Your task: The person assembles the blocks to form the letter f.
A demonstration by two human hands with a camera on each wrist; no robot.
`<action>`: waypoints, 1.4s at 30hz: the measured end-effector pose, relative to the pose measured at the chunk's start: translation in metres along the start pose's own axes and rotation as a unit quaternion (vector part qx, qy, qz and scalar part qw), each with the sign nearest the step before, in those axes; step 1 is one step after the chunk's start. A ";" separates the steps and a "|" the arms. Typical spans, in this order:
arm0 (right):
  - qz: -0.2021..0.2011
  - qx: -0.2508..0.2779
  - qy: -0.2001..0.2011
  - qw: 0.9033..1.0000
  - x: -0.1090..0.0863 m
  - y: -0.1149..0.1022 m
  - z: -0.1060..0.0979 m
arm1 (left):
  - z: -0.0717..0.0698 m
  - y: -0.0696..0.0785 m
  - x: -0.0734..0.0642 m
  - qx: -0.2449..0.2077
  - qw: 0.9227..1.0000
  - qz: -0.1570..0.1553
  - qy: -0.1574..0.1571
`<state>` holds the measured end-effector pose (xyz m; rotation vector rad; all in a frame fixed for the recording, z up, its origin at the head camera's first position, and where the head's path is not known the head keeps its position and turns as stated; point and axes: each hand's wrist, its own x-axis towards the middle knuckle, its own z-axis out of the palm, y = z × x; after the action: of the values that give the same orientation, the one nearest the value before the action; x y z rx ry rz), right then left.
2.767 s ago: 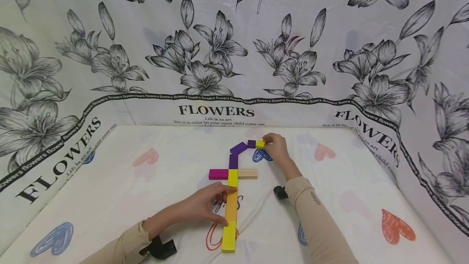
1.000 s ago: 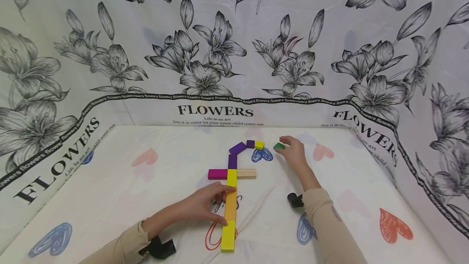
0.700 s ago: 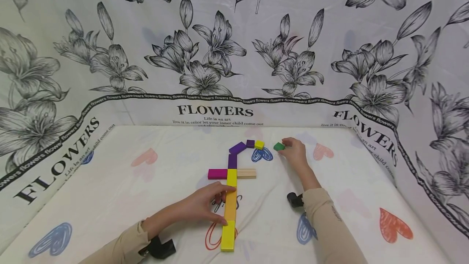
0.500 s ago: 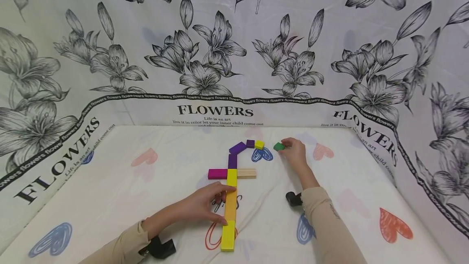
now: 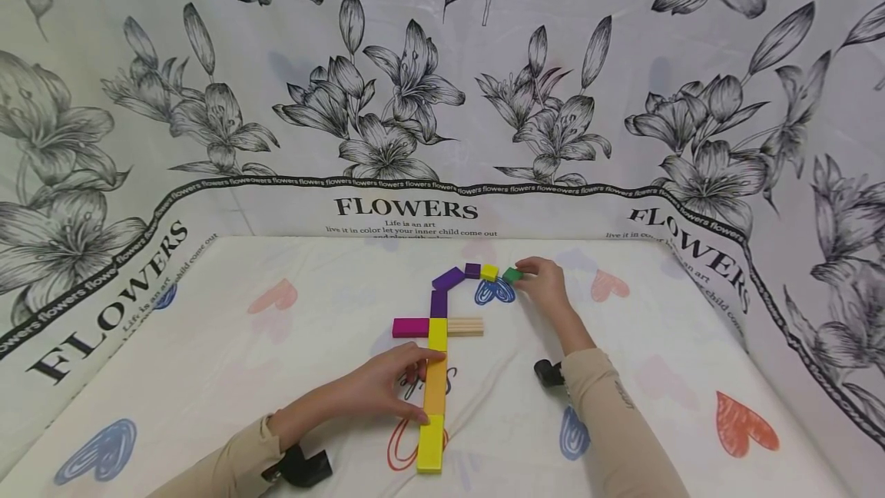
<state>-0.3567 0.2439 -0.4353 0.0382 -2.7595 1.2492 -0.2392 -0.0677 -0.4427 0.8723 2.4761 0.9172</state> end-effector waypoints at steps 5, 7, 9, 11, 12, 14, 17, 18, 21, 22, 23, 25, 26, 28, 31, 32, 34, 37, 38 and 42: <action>0.004 -0.003 -0.010 1.000 0.002 0.000 0.006 | 0.000 0.000 -0.001 -0.001 1.000 0.003 0.000; 0.004 -0.005 -0.013 1.000 0.002 -0.001 0.007 | 0.000 0.000 -0.001 -0.001 1.000 0.003 0.000; 0.004 -0.005 -0.018 1.000 0.001 -0.003 0.007 | 0.000 0.000 -0.001 -0.001 1.000 0.002 0.000; 0.003 -0.006 -0.019 1.000 0.001 -0.005 0.008 | 0.000 0.000 -0.001 -0.002 1.000 0.001 0.000; 0.001 -0.007 -0.018 1.000 0.000 -0.006 0.008 | 0.000 0.000 0.000 -0.001 1.000 0.001 0.000; -0.002 -0.009 -0.018 1.000 0.000 -0.006 0.008 | 0.000 -0.001 0.000 -0.001 1.000 0.000 0.000; -0.005 -0.013 -0.016 1.000 0.001 -0.006 0.010 | 0.001 -0.002 0.000 -0.001 1.000 0.003 -0.001; -0.006 -0.013 -0.017 1.000 0.001 -0.006 0.010 | 0.001 -0.002 0.000 0.000 1.000 0.007 -0.001; -0.005 -0.012 -0.019 1.000 0.001 -0.006 0.011 | 0.001 -0.004 -0.001 0.002 1.000 0.021 0.000; -0.004 -0.011 -0.020 1.000 0.000 -0.007 0.011 | 0.001 -0.004 -0.001 0.002 1.000 0.025 0.000; -0.006 -0.011 -0.019 1.000 0.000 -0.007 0.011 | 0.001 -0.004 -0.001 0.002 1.000 0.028 0.001; -0.008 -0.011 -0.015 1.000 -0.002 -0.009 0.011 | 0.000 -0.005 0.000 0.000 1.000 0.031 -0.001; -0.014 -0.018 -0.009 1.000 -0.003 -0.010 0.010 | 0.000 -0.005 0.000 -0.002 1.000 0.030 -0.002; -0.018 -0.021 -0.006 1.000 -0.005 -0.011 0.010 | 0.000 -0.004 -0.001 -0.005 1.000 0.029 -0.003; -0.017 -0.023 -0.005 1.000 -0.005 -0.012 0.009 | -0.001 -0.004 -0.001 -0.007 1.000 0.028 -0.004; -0.014 -0.023 -0.006 1.000 -0.005 -0.012 0.009 | -0.001 -0.004 -0.001 -0.007 1.000 0.028 -0.004; -0.006 -0.017 -0.015 1.000 -0.003 -0.010 0.010 | -0.001 -0.003 -0.001 -0.006 1.000 0.028 -0.004; -0.002 -0.021 -0.019 1.000 0.000 -0.007 0.011 | -0.001 -0.003 -0.001 -0.003 1.000 0.028 -0.002; -0.001 -0.022 -0.019 1.000 0.000 -0.007 0.012 | -0.001 -0.003 -0.001 -0.003 1.000 0.028 -0.002; 0.001 -0.019 -0.026 0.999 -0.001 -0.007 0.011 | 0.000 -0.003 -0.001 -0.002 1.000 0.026 -0.002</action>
<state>-0.3566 0.2306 -0.4374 0.0649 -2.8276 1.2119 -0.2399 -0.0705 -0.4443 0.9416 2.4579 0.9358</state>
